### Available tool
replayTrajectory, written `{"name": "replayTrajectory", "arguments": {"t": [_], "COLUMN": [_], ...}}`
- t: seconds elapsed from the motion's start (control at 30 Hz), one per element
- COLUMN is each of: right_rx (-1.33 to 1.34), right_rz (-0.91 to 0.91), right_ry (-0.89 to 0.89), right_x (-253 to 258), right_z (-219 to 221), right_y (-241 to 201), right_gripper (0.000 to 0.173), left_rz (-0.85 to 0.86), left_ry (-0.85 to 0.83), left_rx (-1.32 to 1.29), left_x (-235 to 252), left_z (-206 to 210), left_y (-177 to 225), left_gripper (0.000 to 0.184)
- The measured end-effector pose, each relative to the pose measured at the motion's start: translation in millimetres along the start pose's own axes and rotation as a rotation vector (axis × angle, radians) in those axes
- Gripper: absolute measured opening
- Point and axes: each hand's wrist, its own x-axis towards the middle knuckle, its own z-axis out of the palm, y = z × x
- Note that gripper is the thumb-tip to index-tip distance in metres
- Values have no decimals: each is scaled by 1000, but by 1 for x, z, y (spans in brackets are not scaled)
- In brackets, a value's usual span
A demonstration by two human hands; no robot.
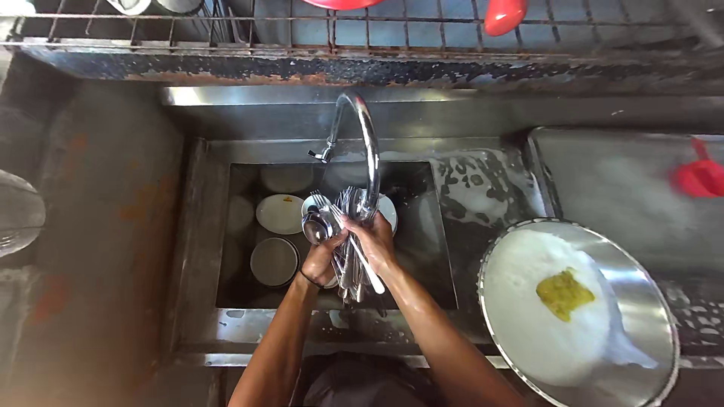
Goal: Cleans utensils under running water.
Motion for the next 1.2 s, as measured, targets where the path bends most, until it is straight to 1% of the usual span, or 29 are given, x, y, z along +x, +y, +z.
{"name": "replayTrajectory", "arguments": {"t": [0.07,0.1,0.23,0.27,0.33,0.4,0.47,0.53,0.63,0.77,0.83,0.9,0.97,1.0,1.03,1.07,1.13,1.17,1.2], "right_rx": [-79,-148,-363,-394,-453,-463,-412,-369,-323,-225,-186,-126,-103,-141,-205,-285,-443,-517,-587], "right_rz": [3,0,-20,-12,-1,-7,-6,6,2,14,47,105,133,153,170,185,221,226,215], "right_ry": [-4,5,59,66,55,32,26,43,43,10,23,15,12,16,22,11,3,-13,-44], "right_x": [1,2,4,4,2,1,3,2,0,-5,-7,-10,-11,-11,-11,-12,-14,-14,-13], "right_z": [1,1,3,3,3,2,3,6,11,12,16,18,19,19,19,19,22,22,19], "right_y": [2,3,-2,-5,-12,-15,-10,-8,-7,-9,-13,-20,-26,-27,-29,-34,-46,-50,-52], "right_gripper": [39,36,40,40,37,34,31,33,38,43,47,52,61,68,73,74,67,66,65], "left_rz": [2,8,87,104,155,199,234,262,271,234,231,217,157,148,145,146,167,186,216], "left_ry": [24,38,89,87,85,102,124,127,70,10,-49,-90,-61,-67,-74,-88,-81,-72,-80], "left_rx": [31,43,16,-15,2,30,38,28,41,70,72,110,190,213,210,211,243,233,196], "left_x": [-4,-3,11,15,20,22,22,24,25,25,24,2,-38,-44,-43,-42,-43,-37,-21], "left_z": [-1,-3,-8,-8,-9,-9,-6,-3,-2,3,3,14,35,37,37,37,39,37,29], "left_y": [3,2,-8,-8,-7,-7,-5,-5,-5,-2,1,15,41,45,45,44,43,39,29], "left_gripper": [31,32,47,51,56,63,65,61,59,54,52,43,30,24,22,26,41,47,53]}}
